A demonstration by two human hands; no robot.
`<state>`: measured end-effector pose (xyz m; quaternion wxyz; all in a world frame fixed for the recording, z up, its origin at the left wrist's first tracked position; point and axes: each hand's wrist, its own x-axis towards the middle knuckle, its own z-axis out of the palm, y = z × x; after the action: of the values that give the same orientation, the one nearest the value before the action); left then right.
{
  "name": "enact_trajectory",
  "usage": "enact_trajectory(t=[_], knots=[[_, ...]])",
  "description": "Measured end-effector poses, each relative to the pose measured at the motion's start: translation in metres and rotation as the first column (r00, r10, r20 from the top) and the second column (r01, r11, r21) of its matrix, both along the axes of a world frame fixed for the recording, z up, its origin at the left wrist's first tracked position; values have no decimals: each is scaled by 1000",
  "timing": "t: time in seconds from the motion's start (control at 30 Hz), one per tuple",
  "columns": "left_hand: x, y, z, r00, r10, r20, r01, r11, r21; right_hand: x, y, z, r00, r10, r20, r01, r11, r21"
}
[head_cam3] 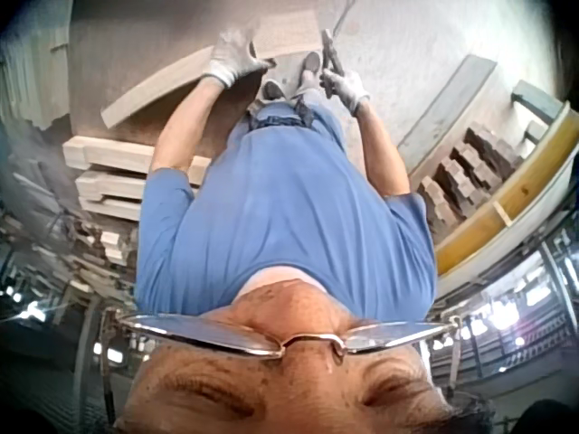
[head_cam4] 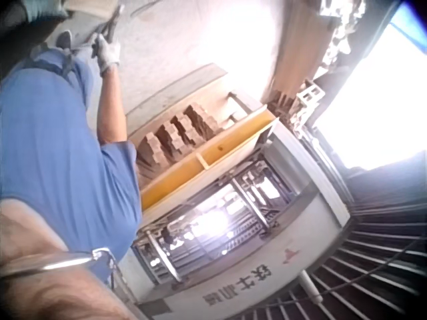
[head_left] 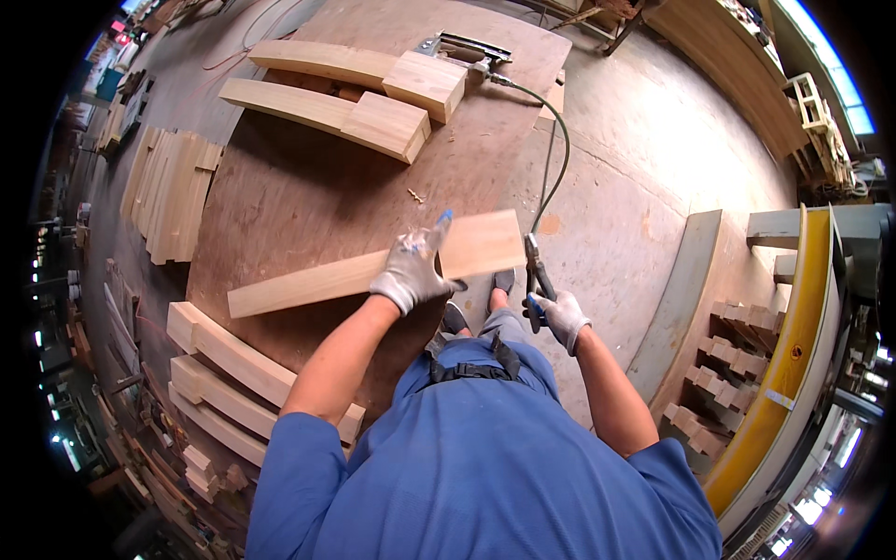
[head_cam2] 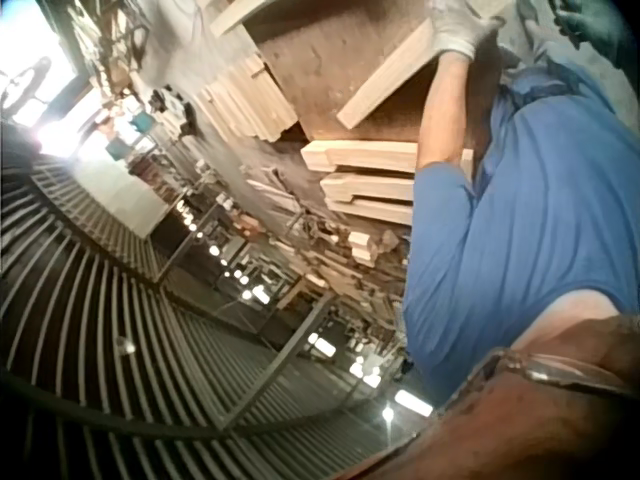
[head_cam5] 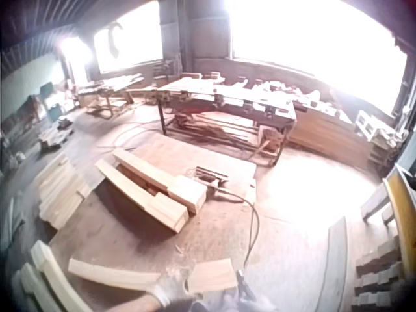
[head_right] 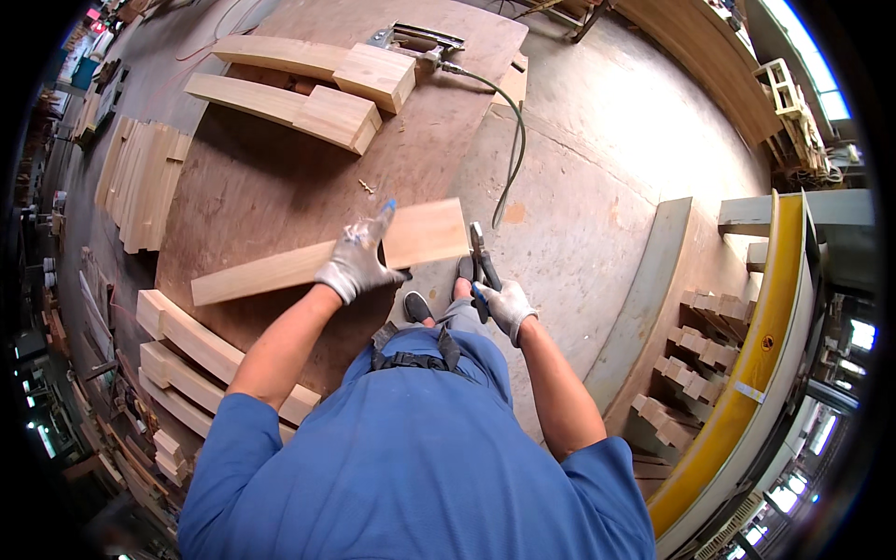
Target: The person assembles wooden frames by joining curved and straight wooden pieces on a workbench. They use a pneumatic nail gun to fasten the pieces together, repeatedly picking up components, aligning them, and nailing them into place.
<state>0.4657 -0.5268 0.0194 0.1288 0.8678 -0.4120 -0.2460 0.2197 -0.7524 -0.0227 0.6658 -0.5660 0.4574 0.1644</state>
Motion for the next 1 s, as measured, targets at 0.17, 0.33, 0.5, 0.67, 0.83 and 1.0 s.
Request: enact_trajectory(t=[0.17, 0.33, 0.5, 0.67, 0.83, 1.0], knots=[[-11, 61, -33, 958, 42, 283, -17, 996, -90, -11, -11, 9, 995, 76, -59, -76, 997, 2], [31, 126, -16, 979, 71, 193, -115, 967, 227, -24, -11, 22, 997, -57, 58, 57, 998, 4], [30, 108, -16, 972, 79, 220, -130, 965, 228, -17, 6, 67, 956, 35, 292, -59, 996, 72], [24, 45, -16, 968, 123, 218, -166, 968, 187, 13, 31, 78, 973, 109, 206, -152, 967, 206], [23, 15, -13, 970, 136, 199, -166, 976, 142, 47, 59, 73, 997, -62, 56, 39, 939, 341], [21, 16, -13, 967, 139, 212, -168, 978, 127, 61, 72, 35, 960, -272, -73, 265, 783, 564]])
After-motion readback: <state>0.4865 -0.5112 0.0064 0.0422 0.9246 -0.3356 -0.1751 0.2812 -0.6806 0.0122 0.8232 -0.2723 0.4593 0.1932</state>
